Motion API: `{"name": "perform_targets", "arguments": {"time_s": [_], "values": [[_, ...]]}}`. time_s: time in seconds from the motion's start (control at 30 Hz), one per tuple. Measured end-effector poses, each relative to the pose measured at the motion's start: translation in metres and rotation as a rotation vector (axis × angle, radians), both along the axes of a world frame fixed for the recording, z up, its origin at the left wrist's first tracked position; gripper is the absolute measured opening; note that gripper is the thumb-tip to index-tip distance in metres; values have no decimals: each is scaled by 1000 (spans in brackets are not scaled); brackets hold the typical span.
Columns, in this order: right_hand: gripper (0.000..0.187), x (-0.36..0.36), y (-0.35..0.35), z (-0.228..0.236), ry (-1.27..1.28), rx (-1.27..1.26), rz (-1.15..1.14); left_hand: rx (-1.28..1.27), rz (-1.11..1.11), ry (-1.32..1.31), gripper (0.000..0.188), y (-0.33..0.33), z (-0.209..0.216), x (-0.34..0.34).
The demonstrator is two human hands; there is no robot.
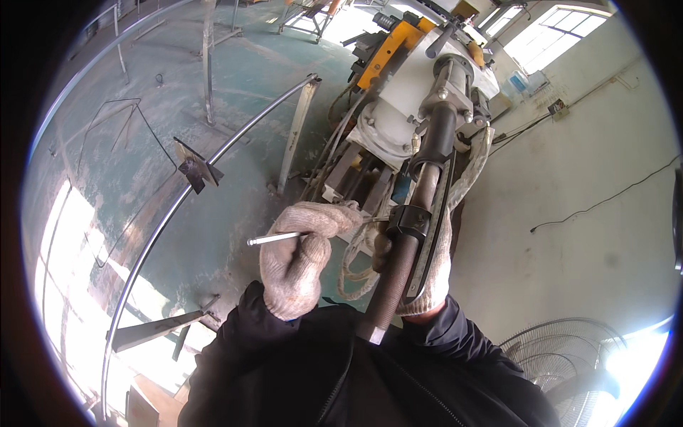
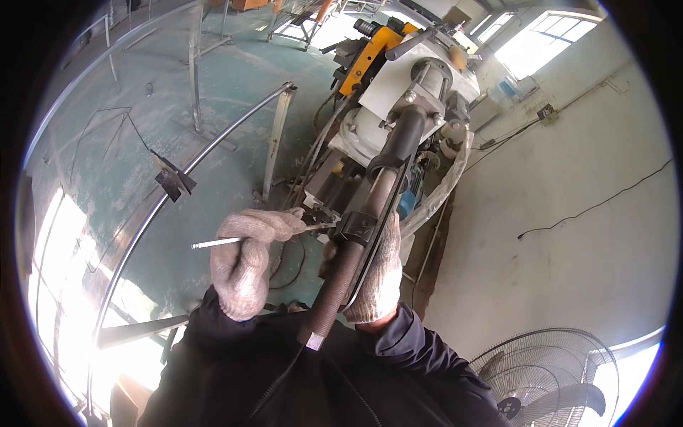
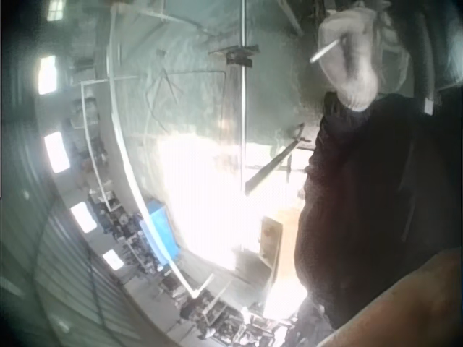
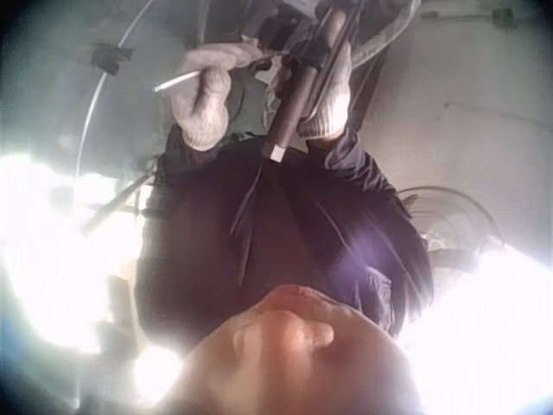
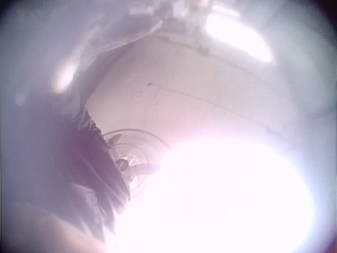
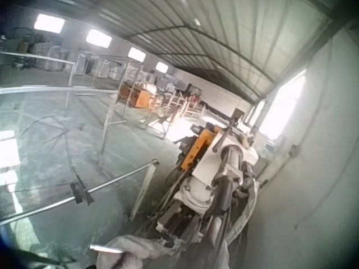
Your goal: The person adjusts a metal bending machine using an Allen key, then picks up a long metal rod, bends it with the machine, and places the bent rod on a wooden table.
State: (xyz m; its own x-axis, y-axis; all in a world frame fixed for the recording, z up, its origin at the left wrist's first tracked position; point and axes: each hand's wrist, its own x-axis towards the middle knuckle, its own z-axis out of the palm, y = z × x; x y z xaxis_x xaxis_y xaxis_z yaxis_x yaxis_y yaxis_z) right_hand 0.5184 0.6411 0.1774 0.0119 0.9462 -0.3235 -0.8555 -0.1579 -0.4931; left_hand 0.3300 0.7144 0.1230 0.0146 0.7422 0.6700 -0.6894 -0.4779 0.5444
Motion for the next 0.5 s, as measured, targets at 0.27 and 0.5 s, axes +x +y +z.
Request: {"name": "perform_targets", "arguments": {"time_s": [0.27,0.5], "values": [[86,-7,-8,1,271,82,-22,70,202,111,37,12,-18,25],[82,-1,-3,-8,193,189,57,30,137,129,30,21,-11,18]]}}
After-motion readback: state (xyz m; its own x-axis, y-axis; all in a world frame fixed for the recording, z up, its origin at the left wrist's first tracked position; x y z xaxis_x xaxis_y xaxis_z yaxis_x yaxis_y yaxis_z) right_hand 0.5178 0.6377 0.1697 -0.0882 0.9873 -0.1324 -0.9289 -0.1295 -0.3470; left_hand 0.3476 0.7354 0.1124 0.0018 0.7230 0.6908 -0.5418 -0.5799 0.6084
